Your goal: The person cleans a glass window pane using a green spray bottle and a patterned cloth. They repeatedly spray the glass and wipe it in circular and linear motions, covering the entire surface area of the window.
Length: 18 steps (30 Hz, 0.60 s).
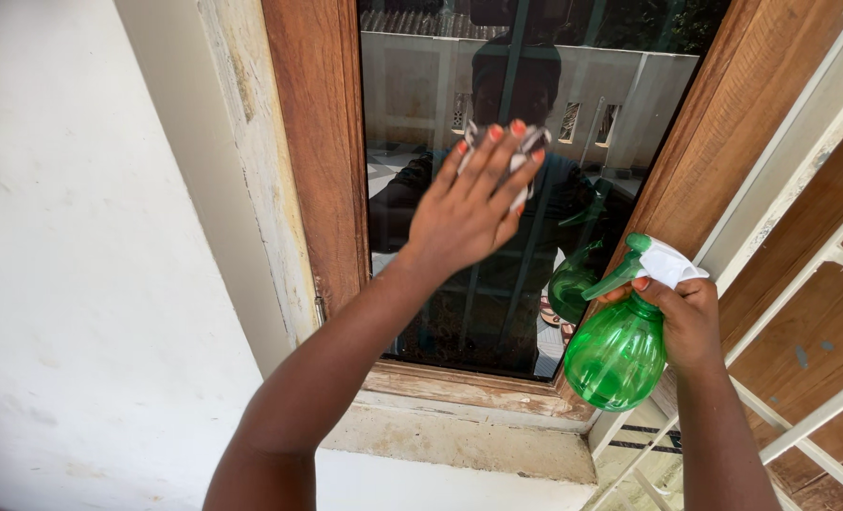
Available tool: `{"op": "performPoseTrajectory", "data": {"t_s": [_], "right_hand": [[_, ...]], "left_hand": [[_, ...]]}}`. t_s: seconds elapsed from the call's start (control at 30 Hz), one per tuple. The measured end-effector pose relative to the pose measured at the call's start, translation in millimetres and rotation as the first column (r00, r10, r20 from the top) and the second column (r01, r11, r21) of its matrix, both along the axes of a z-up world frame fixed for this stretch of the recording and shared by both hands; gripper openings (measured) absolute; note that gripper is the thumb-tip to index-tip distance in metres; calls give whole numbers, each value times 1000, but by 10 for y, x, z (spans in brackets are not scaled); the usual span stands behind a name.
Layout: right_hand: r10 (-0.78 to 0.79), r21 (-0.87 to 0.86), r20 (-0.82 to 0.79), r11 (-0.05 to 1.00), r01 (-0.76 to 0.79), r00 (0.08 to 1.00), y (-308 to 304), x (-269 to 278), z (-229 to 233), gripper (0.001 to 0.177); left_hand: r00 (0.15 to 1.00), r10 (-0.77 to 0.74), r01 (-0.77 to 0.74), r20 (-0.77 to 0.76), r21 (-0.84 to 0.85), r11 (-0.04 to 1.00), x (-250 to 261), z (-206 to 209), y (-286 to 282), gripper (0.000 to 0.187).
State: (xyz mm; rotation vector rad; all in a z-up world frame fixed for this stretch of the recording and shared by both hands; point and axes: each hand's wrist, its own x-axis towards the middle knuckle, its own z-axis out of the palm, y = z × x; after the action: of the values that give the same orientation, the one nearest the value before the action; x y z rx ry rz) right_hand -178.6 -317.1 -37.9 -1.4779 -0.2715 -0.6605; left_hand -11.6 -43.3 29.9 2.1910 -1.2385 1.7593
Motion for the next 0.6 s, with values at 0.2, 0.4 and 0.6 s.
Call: {"op": "performPoseTrajectory", "data": {"t_s": [0.2,0.4,0.6], "right_hand": [[26,-5,59,1000,-25,998,-24,2,-25,12],[-20,19,-1,1000,20,1000,21,-24,-14,19],[-63,-26,-12,998,62,998,62,-27,-6,18]], "left_hand": [[999,35,-42,-25,-363,931,115,619,400,58],[982,108,-164,-156,-406,899,79,-289,401,62],[960,140,-225,-244,-367,903,92,-1605,429,64]]}}
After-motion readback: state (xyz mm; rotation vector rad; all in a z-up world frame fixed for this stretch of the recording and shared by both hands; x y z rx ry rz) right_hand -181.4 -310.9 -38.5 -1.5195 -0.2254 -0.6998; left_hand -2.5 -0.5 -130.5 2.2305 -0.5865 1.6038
